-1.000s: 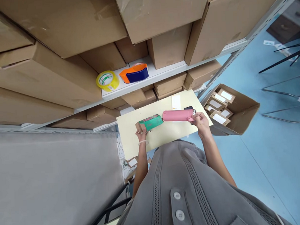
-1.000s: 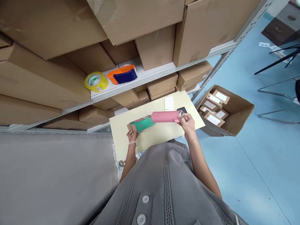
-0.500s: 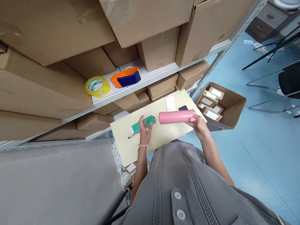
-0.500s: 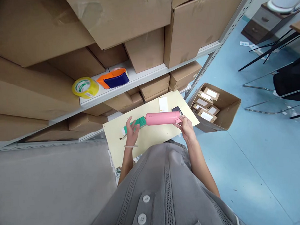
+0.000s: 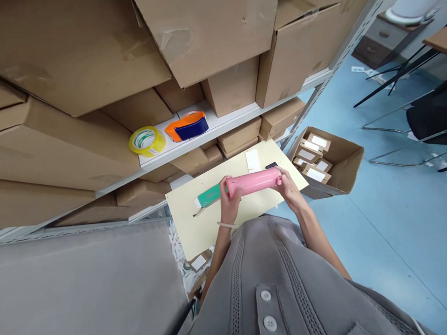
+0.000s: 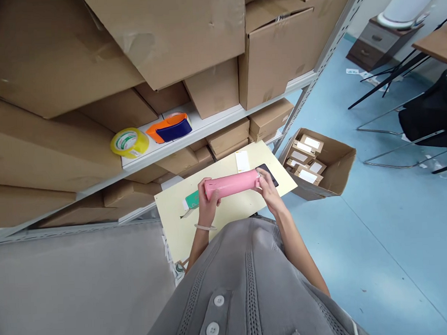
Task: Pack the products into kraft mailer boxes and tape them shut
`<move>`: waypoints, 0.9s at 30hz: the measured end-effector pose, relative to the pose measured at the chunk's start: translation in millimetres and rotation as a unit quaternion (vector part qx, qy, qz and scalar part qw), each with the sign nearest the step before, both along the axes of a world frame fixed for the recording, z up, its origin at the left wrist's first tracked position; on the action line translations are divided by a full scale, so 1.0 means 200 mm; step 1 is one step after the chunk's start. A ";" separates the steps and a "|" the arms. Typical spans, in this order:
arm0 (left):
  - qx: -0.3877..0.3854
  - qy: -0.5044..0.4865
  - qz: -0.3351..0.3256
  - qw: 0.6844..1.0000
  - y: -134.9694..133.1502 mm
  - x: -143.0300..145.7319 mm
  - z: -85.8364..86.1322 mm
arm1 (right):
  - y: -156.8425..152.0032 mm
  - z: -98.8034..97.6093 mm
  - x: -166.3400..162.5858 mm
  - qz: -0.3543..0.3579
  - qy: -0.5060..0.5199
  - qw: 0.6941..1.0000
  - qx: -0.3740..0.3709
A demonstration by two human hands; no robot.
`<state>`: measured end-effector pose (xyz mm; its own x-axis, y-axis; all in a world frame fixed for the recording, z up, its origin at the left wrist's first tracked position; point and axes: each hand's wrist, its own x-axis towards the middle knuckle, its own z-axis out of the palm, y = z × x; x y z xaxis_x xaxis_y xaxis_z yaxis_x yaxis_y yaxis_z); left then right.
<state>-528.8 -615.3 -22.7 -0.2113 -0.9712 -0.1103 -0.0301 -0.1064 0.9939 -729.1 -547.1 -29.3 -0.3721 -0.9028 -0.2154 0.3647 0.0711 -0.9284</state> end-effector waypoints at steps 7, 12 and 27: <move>0.162 0.108 -0.001 0.981 -0.04 0.05 0.10 | -0.08 0.13 -0.02 0.116 0.151 0.977 -0.101; 0.176 0.093 -0.037 0.979 -0.01 0.08 0.12 | -0.10 0.17 0.01 0.083 0.224 0.969 -0.061; -0.044 -0.017 -0.253 0.966 -0.04 -0.02 -0.03 | -0.11 -0.10 0.24 0.166 -0.456 0.865 0.129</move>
<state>-532.9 -623.0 -29.0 -0.6594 -0.7503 -0.0477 -0.0890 0.0148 0.9959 -681.9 -568.9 -48.6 0.3285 -0.8054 -0.4934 0.8569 0.4738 -0.2029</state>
